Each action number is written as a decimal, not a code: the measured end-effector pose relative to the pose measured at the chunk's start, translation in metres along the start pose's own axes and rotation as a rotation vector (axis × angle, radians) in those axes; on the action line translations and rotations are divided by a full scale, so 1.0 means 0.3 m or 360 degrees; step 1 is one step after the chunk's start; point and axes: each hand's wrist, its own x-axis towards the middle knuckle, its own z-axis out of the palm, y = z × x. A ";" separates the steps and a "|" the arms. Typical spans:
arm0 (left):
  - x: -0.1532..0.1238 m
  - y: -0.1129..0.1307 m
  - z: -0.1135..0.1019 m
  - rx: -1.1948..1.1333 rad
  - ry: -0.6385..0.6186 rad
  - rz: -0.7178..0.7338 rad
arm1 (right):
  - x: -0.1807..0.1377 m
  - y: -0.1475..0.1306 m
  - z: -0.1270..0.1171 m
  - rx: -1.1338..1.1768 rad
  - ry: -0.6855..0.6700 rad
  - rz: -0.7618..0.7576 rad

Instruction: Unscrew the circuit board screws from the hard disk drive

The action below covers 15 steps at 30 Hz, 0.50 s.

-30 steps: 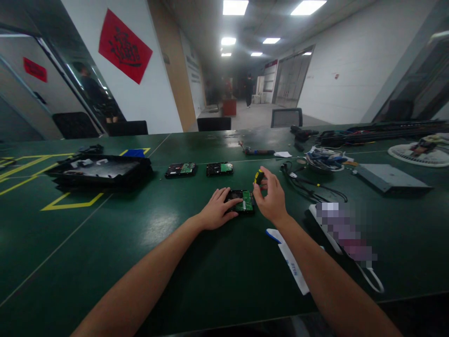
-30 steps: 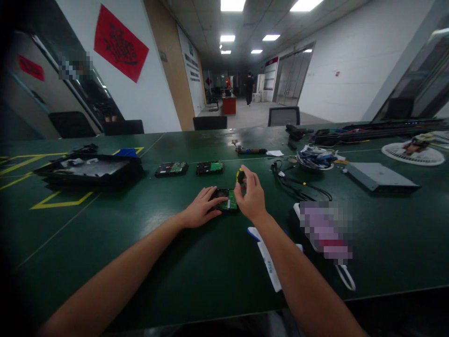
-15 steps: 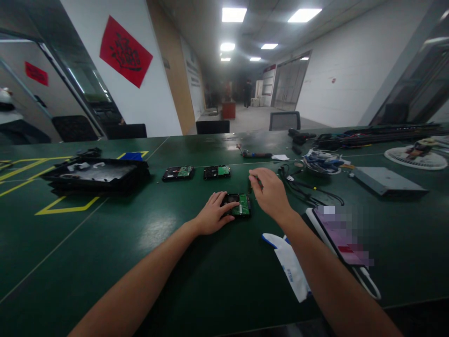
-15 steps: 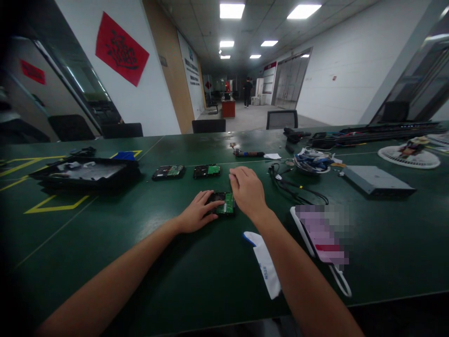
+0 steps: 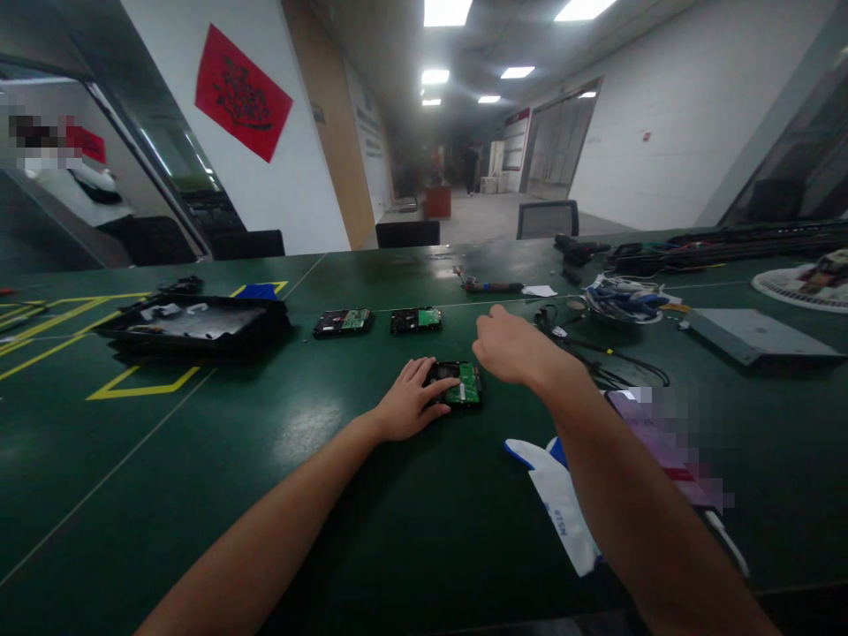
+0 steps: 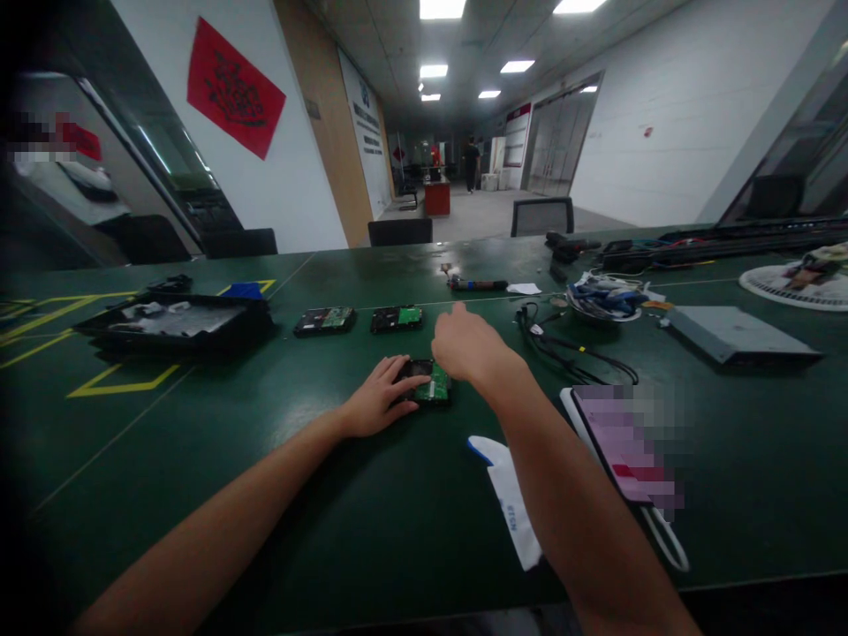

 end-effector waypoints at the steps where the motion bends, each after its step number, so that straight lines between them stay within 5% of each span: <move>1: 0.001 0.000 0.000 0.0000 -0.0004 -0.0005 | -0.004 0.010 0.006 0.0002 -0.0046 -0.0016; 8: 0.003 -0.001 0.003 0.0014 -0.0033 -0.0011 | -0.011 0.034 0.006 -0.0078 -0.0147 -0.0120; 15: 0.002 -0.003 0.002 0.0028 -0.0050 -0.0014 | 0.006 0.013 0.014 -0.0168 -0.0111 0.0020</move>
